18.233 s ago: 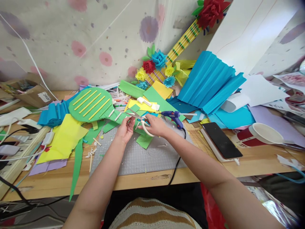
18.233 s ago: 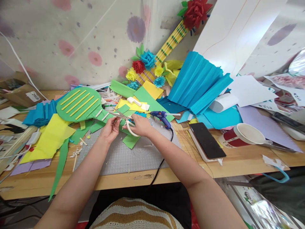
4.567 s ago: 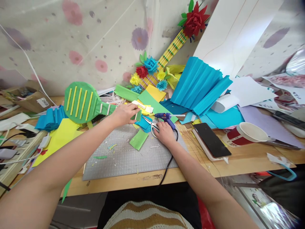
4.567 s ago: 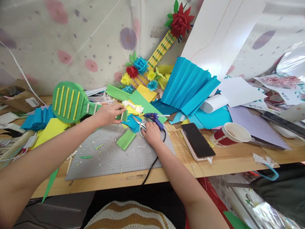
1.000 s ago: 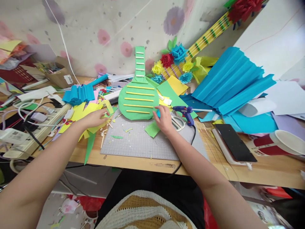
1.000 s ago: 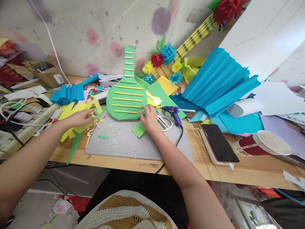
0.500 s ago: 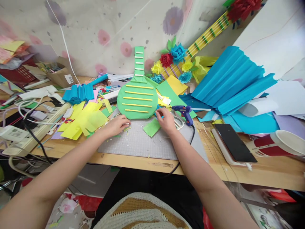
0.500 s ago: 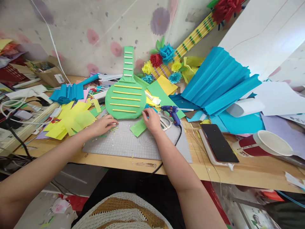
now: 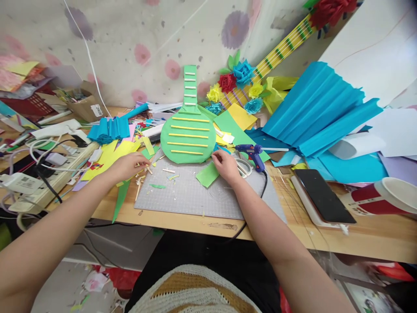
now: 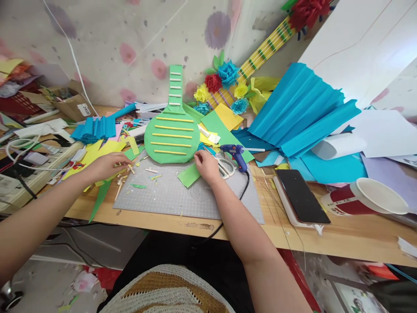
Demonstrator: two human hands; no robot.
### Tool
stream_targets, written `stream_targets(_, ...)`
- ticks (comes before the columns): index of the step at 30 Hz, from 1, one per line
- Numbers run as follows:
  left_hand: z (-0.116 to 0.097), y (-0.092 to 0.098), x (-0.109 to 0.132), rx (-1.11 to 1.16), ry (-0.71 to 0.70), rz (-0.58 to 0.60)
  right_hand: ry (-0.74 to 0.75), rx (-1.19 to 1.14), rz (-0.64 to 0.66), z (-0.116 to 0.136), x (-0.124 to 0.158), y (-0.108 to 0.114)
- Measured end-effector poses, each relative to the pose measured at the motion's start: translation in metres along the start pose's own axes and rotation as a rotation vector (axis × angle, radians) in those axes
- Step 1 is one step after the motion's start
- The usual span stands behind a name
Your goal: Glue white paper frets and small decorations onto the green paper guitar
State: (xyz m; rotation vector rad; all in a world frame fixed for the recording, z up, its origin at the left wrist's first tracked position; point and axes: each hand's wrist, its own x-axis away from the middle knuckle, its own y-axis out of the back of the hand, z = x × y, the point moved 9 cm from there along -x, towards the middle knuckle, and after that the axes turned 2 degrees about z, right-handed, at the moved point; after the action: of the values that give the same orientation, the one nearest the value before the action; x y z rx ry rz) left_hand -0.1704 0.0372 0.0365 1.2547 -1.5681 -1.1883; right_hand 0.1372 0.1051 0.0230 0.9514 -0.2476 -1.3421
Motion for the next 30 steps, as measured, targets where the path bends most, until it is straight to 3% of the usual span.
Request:
stream_targets(5, -0.018, -0.015, 0.003, -0.138, -0.136, 0.097, 0.017, 0.005, -0.005, 0.001, 0.001, -0.001)
stream_targets(18, -0.017, -0.023, -0.007, -0.248, -0.152, 0.189, 0.017, 0.032, -0.040, 0.001, 0.001, 0.002)
stream_targets(22, -0.014, -0.015, -0.010, -0.266, -0.077, 0.105, 0.026, 0.024, -0.041, 0.002, 0.001, 0.002)
stream_targets(26, -0.024, -0.002, -0.004, -0.187, -0.128, -0.006, 0.015, 0.017, -0.029, 0.003, 0.001, 0.001)
stream_targets(30, -0.032, -0.012, 0.010, -0.049, -0.191, 0.208, 0.014, 0.020, -0.027, 0.003, 0.001, 0.001)
